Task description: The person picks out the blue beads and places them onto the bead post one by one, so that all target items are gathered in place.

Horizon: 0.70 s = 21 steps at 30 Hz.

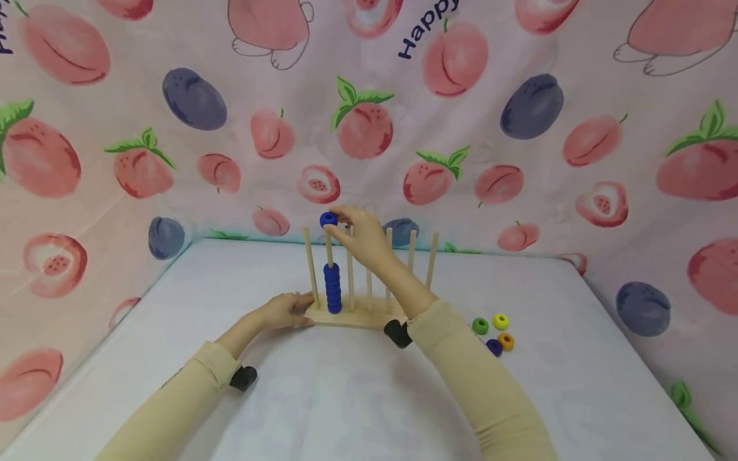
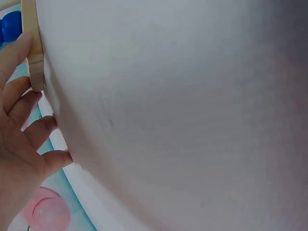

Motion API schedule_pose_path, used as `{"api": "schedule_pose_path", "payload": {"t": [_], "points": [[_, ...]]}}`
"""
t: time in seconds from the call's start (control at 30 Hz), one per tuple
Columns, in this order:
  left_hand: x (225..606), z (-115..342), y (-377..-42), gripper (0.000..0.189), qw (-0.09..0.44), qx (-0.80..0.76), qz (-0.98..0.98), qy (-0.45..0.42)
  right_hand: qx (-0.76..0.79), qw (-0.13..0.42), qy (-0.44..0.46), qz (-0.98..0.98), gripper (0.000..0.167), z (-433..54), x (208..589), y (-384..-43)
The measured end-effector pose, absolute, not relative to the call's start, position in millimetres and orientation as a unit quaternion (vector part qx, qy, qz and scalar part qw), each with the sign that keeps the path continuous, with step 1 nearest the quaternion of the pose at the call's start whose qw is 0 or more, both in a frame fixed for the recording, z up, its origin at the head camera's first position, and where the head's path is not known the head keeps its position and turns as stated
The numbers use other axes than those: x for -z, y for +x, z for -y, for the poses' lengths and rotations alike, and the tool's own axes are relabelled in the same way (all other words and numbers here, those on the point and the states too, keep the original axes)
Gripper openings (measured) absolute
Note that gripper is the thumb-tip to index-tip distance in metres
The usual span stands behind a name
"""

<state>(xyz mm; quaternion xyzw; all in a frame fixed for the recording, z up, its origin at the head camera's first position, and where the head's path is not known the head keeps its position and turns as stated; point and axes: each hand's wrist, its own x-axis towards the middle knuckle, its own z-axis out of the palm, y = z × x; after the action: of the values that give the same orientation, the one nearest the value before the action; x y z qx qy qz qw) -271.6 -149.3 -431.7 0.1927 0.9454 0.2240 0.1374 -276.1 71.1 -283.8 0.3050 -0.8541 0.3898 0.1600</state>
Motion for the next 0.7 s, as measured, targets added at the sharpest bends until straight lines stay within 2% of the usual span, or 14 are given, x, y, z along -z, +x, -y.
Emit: {"api": "schedule_pose_path", "payload": {"t": [0.23,0.47,0.7], "points": [[433.4,149.3,-274.4,0.062,0.126,-0.227,-0.944,0.204,-0.377,0.157,0.288,0.866,0.039,-69.5,281.8,-277.5],[440.2,149.8,-270.7,0.063,0.123,-0.226,-0.945,0.204,-0.368,0.131,0.282,0.876,0.041,-69.2,282.4,-274.6],[434.5,149.6,-273.2,0.062,0.112,-0.224,-0.943,0.218,-0.367,0.138,0.291,0.873,0.047,-71.5,279.8,-276.0]]}}
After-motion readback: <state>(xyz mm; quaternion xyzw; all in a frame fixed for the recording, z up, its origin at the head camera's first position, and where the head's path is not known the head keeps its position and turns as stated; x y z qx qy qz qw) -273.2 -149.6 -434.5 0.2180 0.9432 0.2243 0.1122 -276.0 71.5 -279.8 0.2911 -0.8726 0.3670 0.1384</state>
